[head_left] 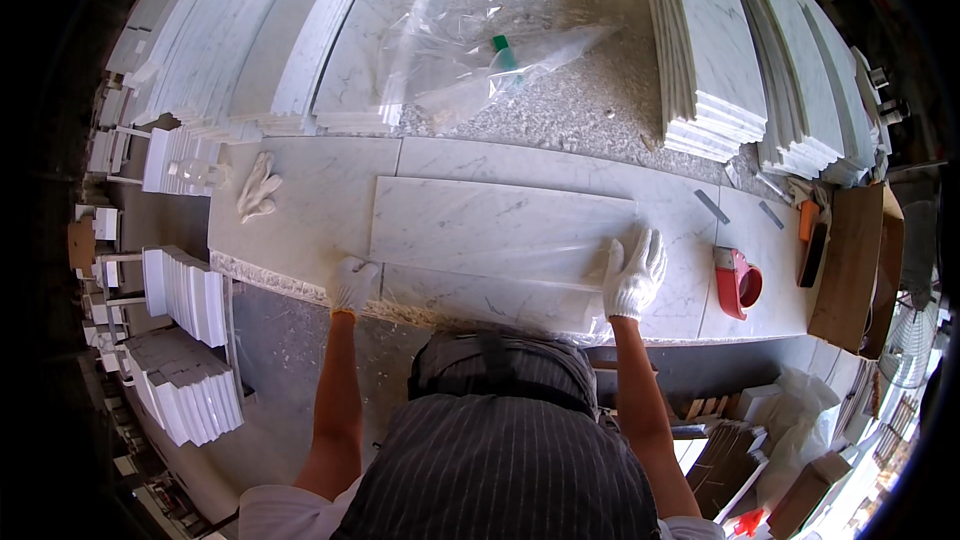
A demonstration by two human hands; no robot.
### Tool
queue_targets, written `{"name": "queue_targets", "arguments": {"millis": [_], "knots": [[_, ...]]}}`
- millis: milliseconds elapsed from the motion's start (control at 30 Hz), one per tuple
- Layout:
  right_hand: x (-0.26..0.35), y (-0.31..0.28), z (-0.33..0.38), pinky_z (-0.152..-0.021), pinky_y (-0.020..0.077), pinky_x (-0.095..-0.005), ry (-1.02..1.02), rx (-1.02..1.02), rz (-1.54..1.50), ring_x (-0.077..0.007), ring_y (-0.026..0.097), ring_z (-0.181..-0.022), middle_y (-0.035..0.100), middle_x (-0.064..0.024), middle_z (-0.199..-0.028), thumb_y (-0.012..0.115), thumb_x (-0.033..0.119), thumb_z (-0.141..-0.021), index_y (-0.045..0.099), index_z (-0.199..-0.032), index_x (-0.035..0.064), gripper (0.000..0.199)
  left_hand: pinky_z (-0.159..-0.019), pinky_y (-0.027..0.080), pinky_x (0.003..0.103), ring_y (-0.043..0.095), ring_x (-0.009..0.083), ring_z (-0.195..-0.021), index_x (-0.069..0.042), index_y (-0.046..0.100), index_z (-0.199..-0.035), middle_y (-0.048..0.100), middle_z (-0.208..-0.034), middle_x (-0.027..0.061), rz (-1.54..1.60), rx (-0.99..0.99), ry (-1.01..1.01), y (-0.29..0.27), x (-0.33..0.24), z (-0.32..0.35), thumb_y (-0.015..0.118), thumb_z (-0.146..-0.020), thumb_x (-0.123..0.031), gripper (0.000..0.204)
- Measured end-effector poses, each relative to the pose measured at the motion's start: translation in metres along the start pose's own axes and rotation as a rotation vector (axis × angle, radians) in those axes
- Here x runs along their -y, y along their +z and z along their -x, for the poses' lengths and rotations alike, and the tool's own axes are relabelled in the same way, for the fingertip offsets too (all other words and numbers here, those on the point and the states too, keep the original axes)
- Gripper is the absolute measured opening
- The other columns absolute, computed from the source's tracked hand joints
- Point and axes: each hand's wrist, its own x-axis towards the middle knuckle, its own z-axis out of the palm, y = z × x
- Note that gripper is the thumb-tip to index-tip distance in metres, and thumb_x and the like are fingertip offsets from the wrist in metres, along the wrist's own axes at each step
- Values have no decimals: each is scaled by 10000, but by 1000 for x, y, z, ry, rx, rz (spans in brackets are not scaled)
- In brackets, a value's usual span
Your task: The person wraps white rectangular panels in clear plastic film on a workbench, then places each wrapped panel into a cardboard box. The person repeats this process for multiple panels, using a red tape dispenser to seal the boxes.
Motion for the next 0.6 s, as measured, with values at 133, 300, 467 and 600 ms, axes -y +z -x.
{"name": "queue_targets", "arguments": {"millis": [133, 300, 467, 600], "knots": [[-2, -1, 1, -1149, 316, -497, 103, -48, -23, -418, 425, -1364, 467, -250, -1471, 689, 416, -905, 535, -1386, 34, 633, -699, 489, 351, 638, 215, -732, 28, 712, -895, 694, -775, 132, -33, -14, 33, 2, 9, -7, 711, -811, -348, 385], [-1, -11, -7, -1111, 365, -453, 259, -4, -126, -379, 444, -1352, 484, -195, -1473, 737, 428, -855, 673, -1132, 77, 451, -670, 483, 348, 626, 199, -692, 33, 705, -871, 674, -727, 120, -40, -14, 53, 6, 19, -14, 709, -810, -345, 383], [2, -10, -13, -1102, 376, -428, 414, 37, -206, -329, 445, -1341, 518, -119, -1462, 723, 336, -857, 735, -872, 67, 270, -676, 489, 345, 630, 195, -697, 36, 701, -866, 677, -729, 120, -15, -11, 70, 6, 18, -15, 714, -805, -340, 382], [2, -12, -14, -1100, 376, -415, 427, 48, -176, -312, 448, -1335, 529, -111, -1451, 704, 340, -861, 741, -864, 44, 299, -686, 494, 346, 636, 198, -708, 35, 704, -876, 685, -744, 119, -32, -3, 84, 5, 18, -17, 720, -797, -336, 380]]}}
